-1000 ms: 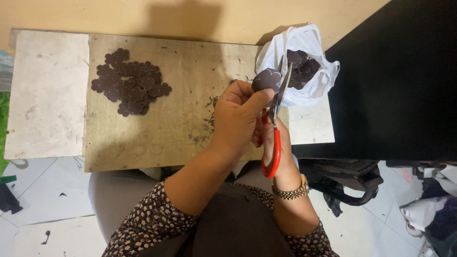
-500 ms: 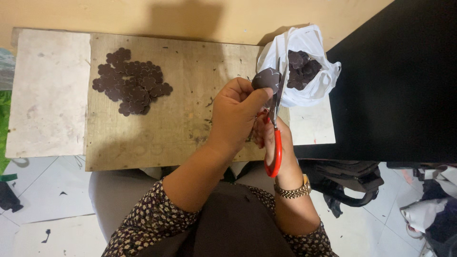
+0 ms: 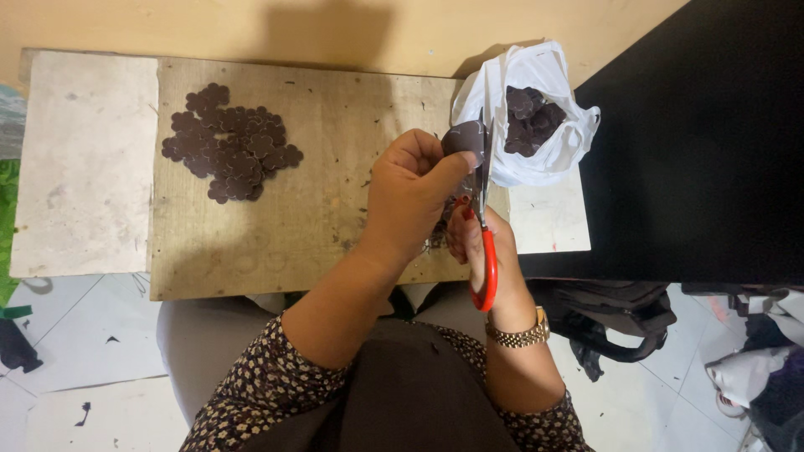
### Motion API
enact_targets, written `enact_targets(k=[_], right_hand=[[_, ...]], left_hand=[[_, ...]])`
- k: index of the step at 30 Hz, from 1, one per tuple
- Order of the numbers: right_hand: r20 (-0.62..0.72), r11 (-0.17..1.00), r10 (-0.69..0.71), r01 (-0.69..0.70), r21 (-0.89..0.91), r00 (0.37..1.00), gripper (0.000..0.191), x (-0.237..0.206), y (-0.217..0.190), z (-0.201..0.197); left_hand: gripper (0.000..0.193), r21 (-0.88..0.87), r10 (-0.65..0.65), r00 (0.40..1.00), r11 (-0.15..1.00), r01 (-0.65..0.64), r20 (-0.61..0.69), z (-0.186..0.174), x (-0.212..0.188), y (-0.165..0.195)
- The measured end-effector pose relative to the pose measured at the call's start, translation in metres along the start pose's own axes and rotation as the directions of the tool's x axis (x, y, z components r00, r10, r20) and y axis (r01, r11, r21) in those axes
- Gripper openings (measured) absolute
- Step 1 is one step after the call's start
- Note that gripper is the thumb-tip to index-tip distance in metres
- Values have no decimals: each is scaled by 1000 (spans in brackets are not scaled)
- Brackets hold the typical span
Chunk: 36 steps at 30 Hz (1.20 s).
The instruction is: The person uses red-handled scissors to cut dark brown material into flower-like shapes. They hold the material with the left hand and cut with the right, placing finished pieces into a white bag on the table.
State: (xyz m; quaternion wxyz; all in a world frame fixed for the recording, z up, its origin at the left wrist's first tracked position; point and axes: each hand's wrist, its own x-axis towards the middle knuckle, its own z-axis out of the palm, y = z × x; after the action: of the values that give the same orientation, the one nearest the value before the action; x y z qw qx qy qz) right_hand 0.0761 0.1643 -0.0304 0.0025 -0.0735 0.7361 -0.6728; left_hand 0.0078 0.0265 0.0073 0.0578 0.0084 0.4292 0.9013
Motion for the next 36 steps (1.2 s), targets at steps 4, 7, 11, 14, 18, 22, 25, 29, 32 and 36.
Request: enact_targets(k=[4, 7, 11, 14, 18, 22, 25, 29, 32, 36], right_hand=[[11, 1000, 18, -18, 8, 1000, 54, 0, 1, -2], [-7, 998, 48, -48, -47, 999, 53, -1, 3, -4], [22, 999, 44, -44, 15, 999, 53, -2, 6, -3], [28, 1000, 25, -25, -10, 999, 53, -1, 7, -3], [36, 999, 47, -47, -16, 998, 52, -1, 7, -4], [39, 998, 67, -67, -14, 997, 53, -2, 10, -5], [50, 997, 75, -76, 14, 996, 53, -2, 12, -7], [61, 993, 112, -114, 18, 992, 55, -2, 11, -7], [82, 997, 73, -72, -11, 994, 61, -2, 7, -7], [96, 994, -10, 20, -106, 995, 69, 0, 3, -7]], left_hand=[[18, 60, -4, 1000, 998, 4, -3, -4, 4, 1], [18, 58, 12, 1000, 998, -13, 23, -8, 7, 0], [19, 74, 23, 999, 997, -26, 35, -12, 10, -4], [18, 65, 23, 999, 998, -26, 44, -15, 11, -5], [18, 87, 27, 999, 996, -30, 42, -17, 11, -3], [16, 105, 27, 999, 994, -32, 47, -17, 12, -1], [14, 136, 34, 998, 990, -41, 52, -17, 12, 0], [14, 254, 42, 997, 966, -55, 59, -20, 13, 3], [14, 299, -7, 995, 954, -23, 99, -22, 15, 5], [15, 295, -24, 992, 956, -14, 125, -21, 14, 4]])
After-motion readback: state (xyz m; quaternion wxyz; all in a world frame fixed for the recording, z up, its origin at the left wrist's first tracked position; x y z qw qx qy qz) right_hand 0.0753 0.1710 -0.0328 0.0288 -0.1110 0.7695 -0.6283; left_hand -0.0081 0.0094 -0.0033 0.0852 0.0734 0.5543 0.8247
